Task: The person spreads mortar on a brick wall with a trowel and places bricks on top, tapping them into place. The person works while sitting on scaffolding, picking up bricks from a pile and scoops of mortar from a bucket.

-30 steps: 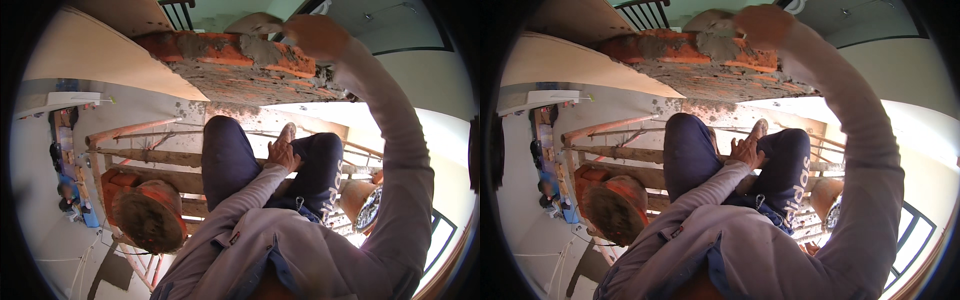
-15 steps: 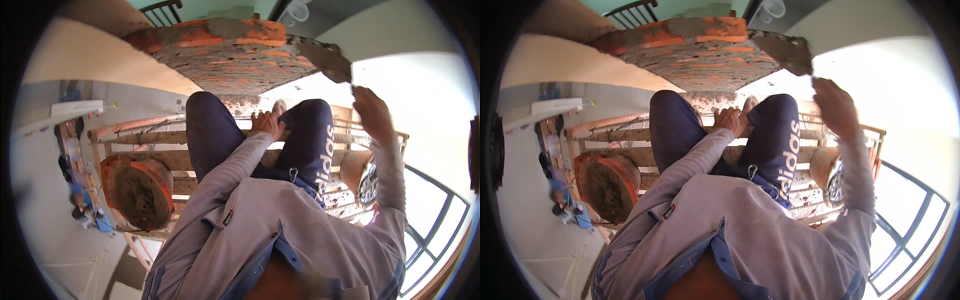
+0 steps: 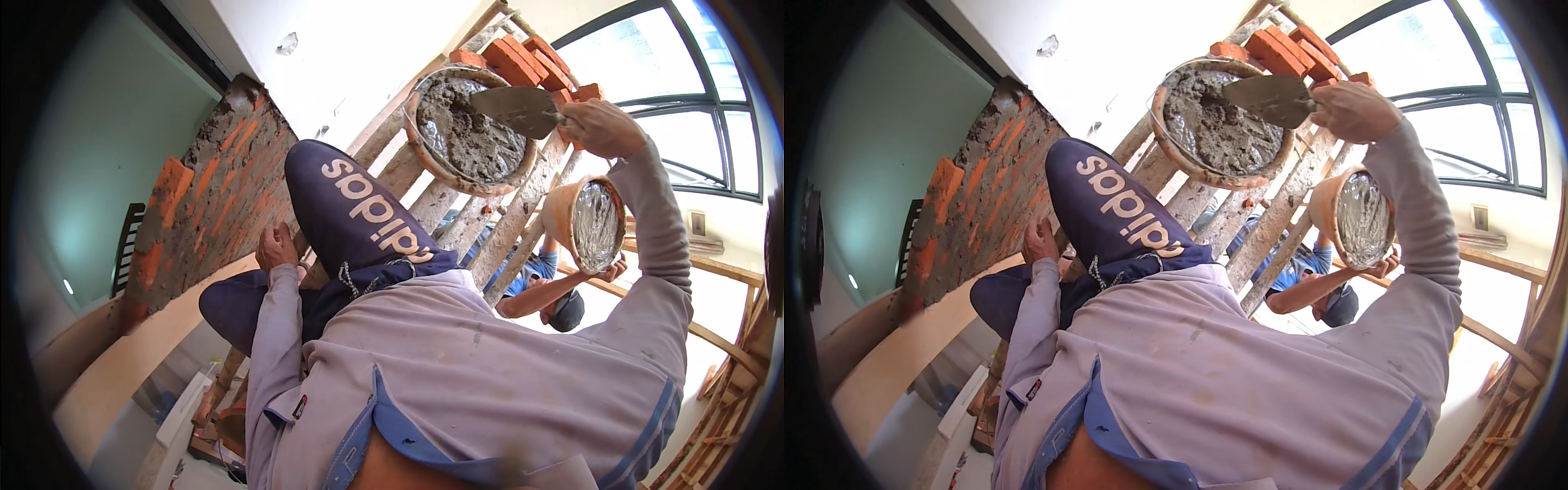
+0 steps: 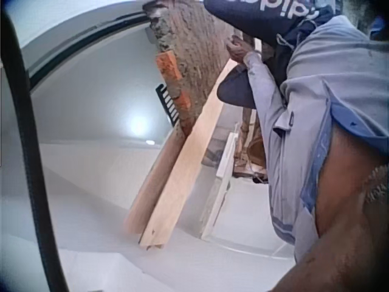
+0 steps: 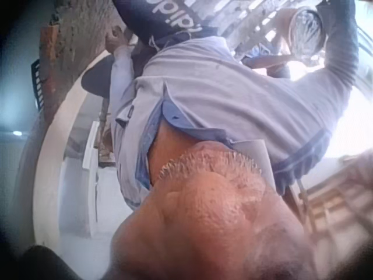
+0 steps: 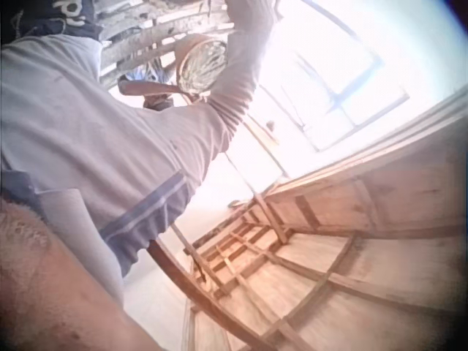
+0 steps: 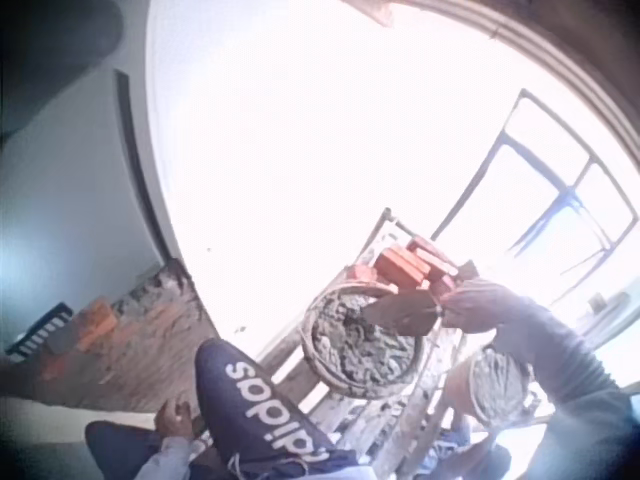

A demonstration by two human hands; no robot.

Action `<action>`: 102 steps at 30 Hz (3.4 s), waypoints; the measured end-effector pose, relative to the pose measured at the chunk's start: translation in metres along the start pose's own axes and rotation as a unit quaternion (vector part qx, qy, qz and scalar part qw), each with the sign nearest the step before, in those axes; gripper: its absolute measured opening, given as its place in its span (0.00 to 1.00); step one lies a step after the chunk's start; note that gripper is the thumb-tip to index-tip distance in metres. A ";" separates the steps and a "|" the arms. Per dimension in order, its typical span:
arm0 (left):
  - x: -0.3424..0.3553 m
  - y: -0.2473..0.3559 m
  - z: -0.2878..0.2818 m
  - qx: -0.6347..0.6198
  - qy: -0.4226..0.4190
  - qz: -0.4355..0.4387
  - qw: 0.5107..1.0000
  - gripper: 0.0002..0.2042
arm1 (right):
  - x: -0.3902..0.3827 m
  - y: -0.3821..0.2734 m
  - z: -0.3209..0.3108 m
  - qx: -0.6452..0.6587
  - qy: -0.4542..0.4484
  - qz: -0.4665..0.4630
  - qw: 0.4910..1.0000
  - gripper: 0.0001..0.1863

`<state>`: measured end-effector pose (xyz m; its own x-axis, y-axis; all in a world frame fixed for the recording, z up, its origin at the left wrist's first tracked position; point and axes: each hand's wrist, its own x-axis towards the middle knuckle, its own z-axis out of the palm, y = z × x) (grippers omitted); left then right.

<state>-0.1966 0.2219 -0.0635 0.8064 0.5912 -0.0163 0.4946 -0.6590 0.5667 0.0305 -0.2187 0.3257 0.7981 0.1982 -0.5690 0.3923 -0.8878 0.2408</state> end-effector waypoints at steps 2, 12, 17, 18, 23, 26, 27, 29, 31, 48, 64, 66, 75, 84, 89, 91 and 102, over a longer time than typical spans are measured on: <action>-0.002 0.007 0.001 0.013 -0.017 0.008 1.000 0.18 | 0.005 0.013 0.029 0.023 0.084 -0.086 0.993 0.13; -0.005 -0.005 -0.011 0.032 -0.015 0.002 0.999 0.20 | 0.037 0.002 0.050 0.098 0.073 -0.079 0.989 0.13; -0.003 0.010 -0.007 0.040 -0.046 -0.022 0.998 0.20 | 0.029 0.003 0.076 0.293 -0.007 -0.063 0.954 0.16; -0.001 0.009 -0.008 0.051 -0.046 -0.018 0.997 0.20 | 0.021 -0.011 0.070 0.348 -0.024 -0.019 0.937 0.17; 0.000 0.019 -0.004 0.011 -0.039 -0.012 0.999 0.17 | 0.009 0.007 0.114 0.405 0.035 -0.027 0.913 0.21; -0.012 -0.008 -0.007 -0.013 -0.006 -0.040 0.999 0.14 | -0.001 -0.017 0.112 0.431 0.086 0.022 0.898 0.20; -0.014 -0.022 -0.006 -0.028 -0.002 -0.053 0.998 0.13 | -0.005 -0.016 0.112 0.426 0.095 0.024 0.899 0.20; -0.010 -0.014 0.004 0.010 -0.048 -0.089 0.995 0.09 | -0.013 -0.022 0.105 0.520 0.090 -0.005 0.849 0.22; 0.003 0.008 0.004 -0.019 -0.033 -0.003 0.999 0.10 | -0.020 -0.034 0.080 0.452 0.080 -0.027 0.888 0.24; -0.004 0.011 -0.008 -0.039 -0.121 -0.064 0.990 0.22 | 0.209 -0.491 -0.041 0.087 -0.335 -0.408 0.845 0.10; 0.002 0.007 -0.038 -0.085 -0.210 -0.093 0.970 0.22 | 0.166 -0.528 0.027 -0.136 0.316 -0.458 0.820 0.11; 0.001 0.007 -0.041 -0.098 -0.192 -0.095 0.972 0.23 | 0.155 -0.541 0.012 -0.177 0.307 -0.462 0.813 0.11; -0.002 0.007 -0.045 -0.123 -0.250 -0.128 0.952 0.23 | 0.123 -0.609 -0.038 -0.304 0.241 -0.433 0.814 0.13; -0.003 0.007 -0.038 -0.103 -0.257 -0.122 0.953 0.24 | 0.114 -0.600 -0.063 -0.323 0.317 -0.602 0.658 0.13; 0.001 0.005 -0.041 -0.101 -0.273 -0.125 0.949 0.25 | 0.100 -0.579 -0.060 -0.240 0.306 -0.557 0.734 0.12; 0.001 0.010 -0.043 -0.093 -0.277 -0.112 0.950 0.26 | 0.119 -0.575 -0.056 -0.271 0.289 -0.552 0.734 0.12; 0.004 0.010 -0.032 -0.078 -0.281 -0.133 0.947 0.28 | 0.101 -0.592 -0.025 -0.180 0.303 -0.526 0.774 0.09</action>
<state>-0.1988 0.2330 -0.0313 0.7269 0.3561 -0.5872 0.6859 -0.4189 0.5950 -0.1097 0.3373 0.1450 -0.0243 0.9879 -0.1529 0.9858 0.0491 0.1605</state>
